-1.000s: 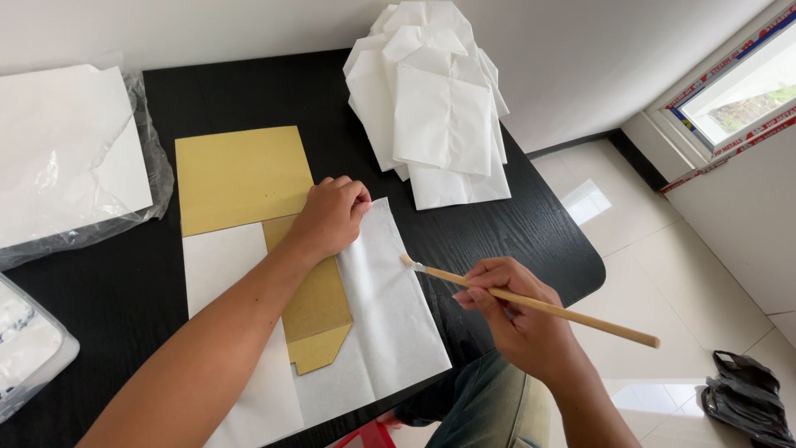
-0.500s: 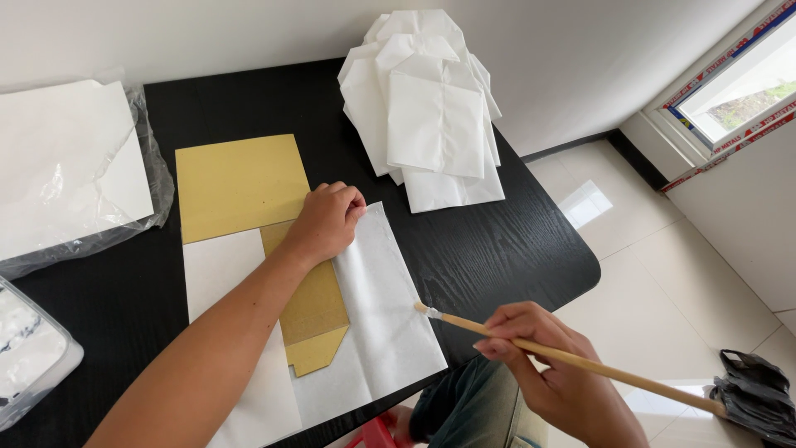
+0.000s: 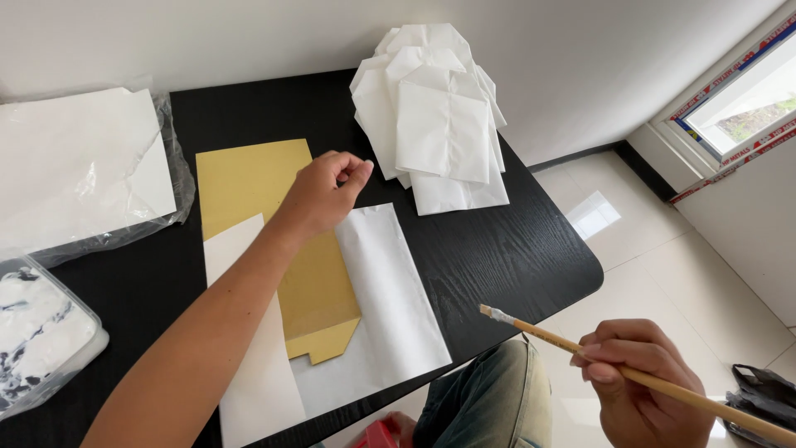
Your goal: Assembling a paper bag by folding paper around a template and applying glue with a brush.
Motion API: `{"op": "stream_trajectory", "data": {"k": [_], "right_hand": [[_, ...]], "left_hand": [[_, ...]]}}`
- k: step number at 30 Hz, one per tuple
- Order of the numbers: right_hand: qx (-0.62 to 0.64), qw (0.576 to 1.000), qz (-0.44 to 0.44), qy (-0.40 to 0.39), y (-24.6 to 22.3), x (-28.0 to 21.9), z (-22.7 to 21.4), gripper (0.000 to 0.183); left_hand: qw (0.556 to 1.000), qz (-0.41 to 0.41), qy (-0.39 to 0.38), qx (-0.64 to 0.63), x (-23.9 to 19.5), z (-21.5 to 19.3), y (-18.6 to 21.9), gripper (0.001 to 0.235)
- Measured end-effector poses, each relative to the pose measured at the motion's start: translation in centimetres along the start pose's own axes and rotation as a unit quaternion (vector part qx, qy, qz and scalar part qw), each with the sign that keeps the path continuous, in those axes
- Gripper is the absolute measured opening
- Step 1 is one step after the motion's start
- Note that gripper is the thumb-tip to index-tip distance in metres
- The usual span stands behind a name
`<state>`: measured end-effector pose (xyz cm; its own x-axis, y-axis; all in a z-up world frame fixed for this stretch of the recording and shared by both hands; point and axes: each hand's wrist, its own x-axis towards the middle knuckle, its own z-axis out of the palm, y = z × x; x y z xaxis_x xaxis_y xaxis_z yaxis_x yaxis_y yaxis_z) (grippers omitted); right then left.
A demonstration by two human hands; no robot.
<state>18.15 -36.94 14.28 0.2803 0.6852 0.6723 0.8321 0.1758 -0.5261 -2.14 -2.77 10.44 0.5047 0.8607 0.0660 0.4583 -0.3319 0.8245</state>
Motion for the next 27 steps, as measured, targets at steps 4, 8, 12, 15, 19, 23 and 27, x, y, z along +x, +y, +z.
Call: {"op": "stream_trajectory", "data": {"k": [4,8,12,15,19,23,27], "right_hand": [[-0.005,1.000,0.007,0.004,0.0,-0.2,0.0,0.019],[0.044,0.999,0.011,0.012,0.4,-0.6,0.1,0.019],[0.098,0.993,0.011,0.059,1.0,-0.9,0.4,0.018],[0.118,0.992,0.013,0.050,1.2,-0.3,1.2,0.011],[0.198,0.979,0.043,0.013,-1.0,2.0,5.2,0.005],[0.311,0.948,0.029,-0.054,-4.0,4.6,12.3,0.012],[0.384,0.900,0.127,-0.166,-11.3,7.1,20.5,0.014]], "left_hand": [[1.000,0.018,-0.007,-0.006,-1.9,-2.2,3.2,0.037],[0.999,0.009,-0.036,-0.040,-3.3,-3.8,5.7,0.041],[0.992,0.112,-0.015,-0.052,-5.3,-6.0,7.3,0.035],[0.985,0.158,0.031,-0.056,-9.3,-8.3,9.1,0.032],[0.985,0.149,-0.050,0.074,-15.8,-8.0,4.5,0.040],[0.985,0.085,0.016,0.152,-25.3,-6.1,-2.9,0.030],[0.969,-0.081,0.138,0.189,-31.5,-3.4,-9.5,0.048]]}}
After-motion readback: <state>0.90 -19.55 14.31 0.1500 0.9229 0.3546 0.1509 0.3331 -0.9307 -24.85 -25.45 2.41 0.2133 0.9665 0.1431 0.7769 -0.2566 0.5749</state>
